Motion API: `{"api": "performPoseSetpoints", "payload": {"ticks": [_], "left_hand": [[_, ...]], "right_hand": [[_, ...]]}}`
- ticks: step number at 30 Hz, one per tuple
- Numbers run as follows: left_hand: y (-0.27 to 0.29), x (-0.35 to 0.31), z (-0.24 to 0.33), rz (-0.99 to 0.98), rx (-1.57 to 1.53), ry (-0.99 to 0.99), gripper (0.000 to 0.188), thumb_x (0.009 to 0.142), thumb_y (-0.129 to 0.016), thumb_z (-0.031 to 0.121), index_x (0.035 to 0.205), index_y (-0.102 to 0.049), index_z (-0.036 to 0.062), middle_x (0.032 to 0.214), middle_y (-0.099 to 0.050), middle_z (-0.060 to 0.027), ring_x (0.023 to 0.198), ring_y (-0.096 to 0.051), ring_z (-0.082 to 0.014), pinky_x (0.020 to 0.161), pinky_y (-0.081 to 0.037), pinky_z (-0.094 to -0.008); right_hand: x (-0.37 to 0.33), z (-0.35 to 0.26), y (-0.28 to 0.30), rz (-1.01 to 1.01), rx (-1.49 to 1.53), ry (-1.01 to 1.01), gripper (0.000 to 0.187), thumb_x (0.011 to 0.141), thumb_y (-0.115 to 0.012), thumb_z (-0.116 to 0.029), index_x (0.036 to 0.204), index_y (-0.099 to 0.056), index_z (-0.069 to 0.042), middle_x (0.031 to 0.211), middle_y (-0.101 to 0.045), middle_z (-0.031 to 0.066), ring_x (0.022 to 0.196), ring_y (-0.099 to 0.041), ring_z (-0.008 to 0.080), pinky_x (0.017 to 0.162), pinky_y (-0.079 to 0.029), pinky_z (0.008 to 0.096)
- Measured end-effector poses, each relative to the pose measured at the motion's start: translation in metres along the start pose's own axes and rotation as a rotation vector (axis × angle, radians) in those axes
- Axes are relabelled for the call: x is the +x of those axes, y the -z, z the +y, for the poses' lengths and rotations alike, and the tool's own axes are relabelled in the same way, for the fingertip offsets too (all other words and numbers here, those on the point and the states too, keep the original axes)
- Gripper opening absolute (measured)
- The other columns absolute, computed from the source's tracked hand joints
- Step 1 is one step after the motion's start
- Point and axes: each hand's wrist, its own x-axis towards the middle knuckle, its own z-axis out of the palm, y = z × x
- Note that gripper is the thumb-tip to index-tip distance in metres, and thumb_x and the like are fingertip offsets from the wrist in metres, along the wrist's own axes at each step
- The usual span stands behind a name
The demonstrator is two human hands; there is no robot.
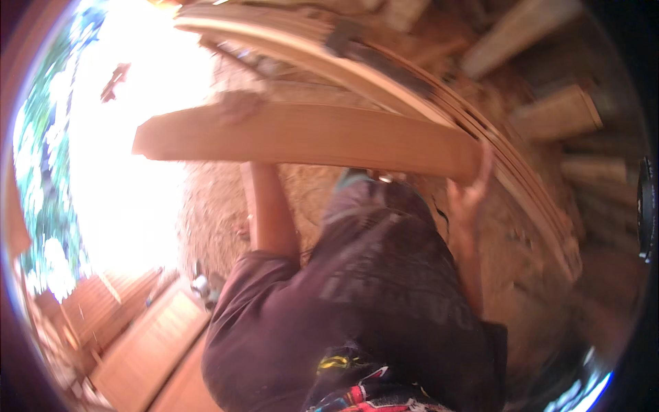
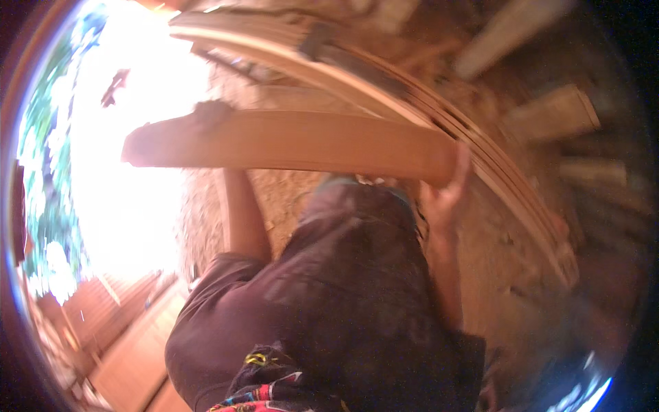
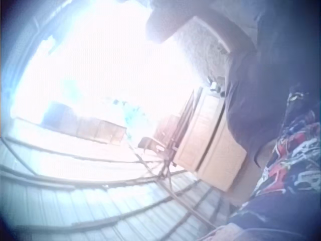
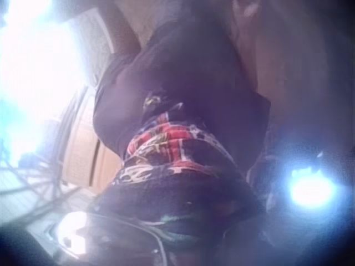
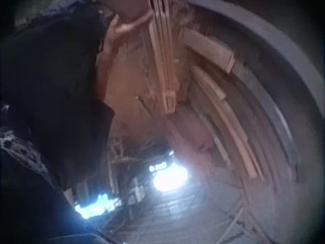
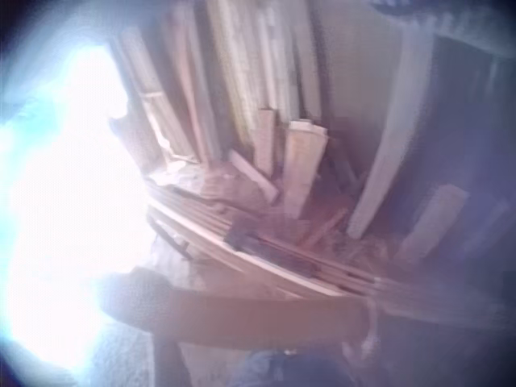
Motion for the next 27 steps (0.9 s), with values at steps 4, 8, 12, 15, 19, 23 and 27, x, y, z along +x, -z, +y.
{"api": "performPoseSetpoints", "payload": {"ticks": [4,8,12,15,19,23,27], "left_hand": [[0.006,-0.010,-0.044,-0.091,-0.281,-0.179,0.016,0.104,-0.052,0.023,0.093,-0.059,0.0140,0.076,-0.055,0.0016,0.077,-0.053,-0.0154,0.076,-0.044,-0.0369],[0.028,-0.005,-0.040,-0.115,-0.168,-0.133,0.020,0.105,-0.050,0.028,0.093,-0.060,0.0157,0.076,-0.055,0.0030,0.081,-0.055,-0.0145,0.082,-0.044,-0.0352],[-0.011,0.011,-0.044,-0.068,0.346,-0.232,0.036,0.105,-0.047,0.042,0.112,-0.059,0.0089,0.100,-0.061,-0.0062,0.095,-0.059,-0.0223,0.091,-0.048,-0.0444],[-0.087,0.038,-0.040,-0.117,0.371,-0.157,0.047,0.106,-0.045,0.048,0.121,-0.059,0.0064,0.107,-0.064,-0.0092,0.100,-0.061,-0.0251,0.094,-0.050,-0.0469],[-0.146,0.085,-0.089,-0.179,0.638,-0.063,0.047,0.105,-0.046,0.047,0.121,-0.059,0.0054,0.107,-0.064,-0.0107,0.100,-0.062,-0.0254,0.092,-0.051,-0.0465],[-0.218,0.113,-0.151,-0.255,1.062,-0.011,0.047,0.105,-0.048,0.046,0.121,-0.060,0.0044,0.106,-0.065,-0.0121,0.099,-0.063,-0.0258,0.090,-0.052,-0.0461],[-0.262,0.126,-0.218,-0.394,1.430,0.042,0.047,0.104,-0.049,0.046,0.121,-0.061,0.0034,0.105,-0.066,-0.0136,0.098,-0.064,-0.0261,0.088,-0.053,-0.0457]], "right_hand": [[0.001,-0.011,0.029,-0.025,-0.471,0.130,0.081,0.084,-0.081,-0.032,0.153,-0.045,-0.008,0.152,-0.049,0.0186,0.141,-0.046,0.0400,0.114,-0.040,0.0524],[0.006,-0.009,0.046,-0.086,-0.684,0.197,0.075,0.076,-0.085,-0.023,0.144,-0.057,-0.014,0.142,-0.057,0.0144,0.133,-0.053,0.0378,0.106,-0.046,0.0502],[0.021,0.005,0.061,-0.212,-0.528,0.152,0.064,0.073,-0.086,-0.020,0.133,-0.065,-0.013,0.126,-0.066,0.0118,0.121,-0.062,0.0346,0.098,-0.050,0.0471],[0.048,0.010,0.060,-0.176,-0.385,0.234,0.053,0.079,-0.085,-0.023,0.127,-0.066,-0.011,0.117,-0.070,0.0129,0.110,-0.068,0.0316,0.088,-0.054,0.0448],[0.089,0.023,0.082,-0.146,-0.255,0.200,0.040,0.089,-0.080,-0.029,0.121,-0.067,-0.009,0.107,-0.073,0.0149,0.098,-0.073,0.0311,0.078,-0.057,0.0429],[0.131,0.027,0.081,-0.218,-0.130,0.320,0.038,0.094,-0.074,-0.033,0.119,-0.065,-0.006,0.098,-0.075,0.0152,0.085,-0.074,0.0347,0.074,-0.058,0.0444],[0.139,0.044,0.069,-0.358,-0.056,0.245,0.041,0.095,-0.072,-0.036,0.120,-0.065,-0.004,0.097,-0.075,0.0159,0.088,-0.073,0.0372,0.078,-0.057,0.0457]]}}
